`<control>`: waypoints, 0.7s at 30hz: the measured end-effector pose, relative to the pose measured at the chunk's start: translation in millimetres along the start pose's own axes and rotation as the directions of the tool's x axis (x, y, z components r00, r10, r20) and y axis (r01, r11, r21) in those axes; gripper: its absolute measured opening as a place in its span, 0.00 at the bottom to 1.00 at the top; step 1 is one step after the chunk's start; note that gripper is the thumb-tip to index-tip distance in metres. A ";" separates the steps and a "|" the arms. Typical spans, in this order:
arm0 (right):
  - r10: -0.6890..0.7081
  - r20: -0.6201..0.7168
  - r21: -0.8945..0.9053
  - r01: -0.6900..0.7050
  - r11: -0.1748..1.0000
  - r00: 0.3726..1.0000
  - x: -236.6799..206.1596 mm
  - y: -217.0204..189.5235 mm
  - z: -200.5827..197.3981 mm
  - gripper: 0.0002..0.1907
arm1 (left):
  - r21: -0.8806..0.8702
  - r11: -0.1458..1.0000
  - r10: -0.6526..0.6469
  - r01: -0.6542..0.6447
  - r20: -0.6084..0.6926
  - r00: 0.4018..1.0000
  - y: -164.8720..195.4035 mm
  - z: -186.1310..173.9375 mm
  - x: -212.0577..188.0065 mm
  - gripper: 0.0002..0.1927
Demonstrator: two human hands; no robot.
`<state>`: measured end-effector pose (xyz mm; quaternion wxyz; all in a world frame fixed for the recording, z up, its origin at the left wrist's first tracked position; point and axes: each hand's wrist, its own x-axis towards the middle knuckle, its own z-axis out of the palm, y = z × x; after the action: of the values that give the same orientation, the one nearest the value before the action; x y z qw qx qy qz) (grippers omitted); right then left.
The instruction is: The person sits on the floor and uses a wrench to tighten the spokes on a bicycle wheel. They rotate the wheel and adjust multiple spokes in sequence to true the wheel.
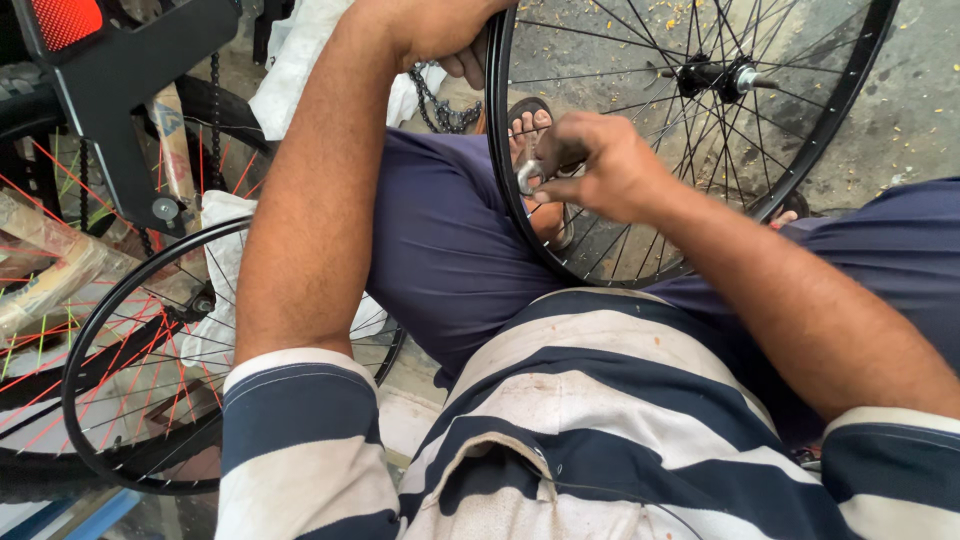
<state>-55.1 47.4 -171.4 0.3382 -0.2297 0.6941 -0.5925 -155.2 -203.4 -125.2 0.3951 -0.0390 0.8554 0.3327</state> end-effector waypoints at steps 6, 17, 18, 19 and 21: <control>-0.120 0.019 -0.430 0.116 0.895 0.993 -1.2 -5.4 14.5 0.31 | -0.031 1.000 0.005 -0.005 0.025 1.000 2.4 0.0 -1.9 0.32; -0.125 0.074 -0.196 0.138 0.971 0.989 -8.0 -4.6 -5.0 0.31 | -0.041 0.999 -0.026 0.026 0.005 1.000 -25.4 1.9 23.9 0.28; -0.144 0.069 -0.175 0.154 0.972 0.987 -8.2 -4.0 -5.1 0.30 | -0.022 0.998 0.053 -0.055 -0.061 0.997 -34.2 4.2 32.7 0.27; -0.161 0.069 -0.123 0.168 0.978 0.985 -8.2 -3.7 -5.9 0.26 | 0.002 0.991 0.133 -0.134 -0.125 0.983 -41.3 8.3 42.9 0.26; -0.191 0.070 -0.018 0.193 0.981 0.979 -7.9 -4.9 -5.5 0.18 | 0.101 0.967 0.248 -0.232 -0.192 0.950 -51.3 16.2 61.3 0.23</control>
<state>-54.3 55.7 -164.7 0.2999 -0.3199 0.6641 -0.6056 -169.8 -221.4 -203.5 0.2636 0.0470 0.9018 0.3392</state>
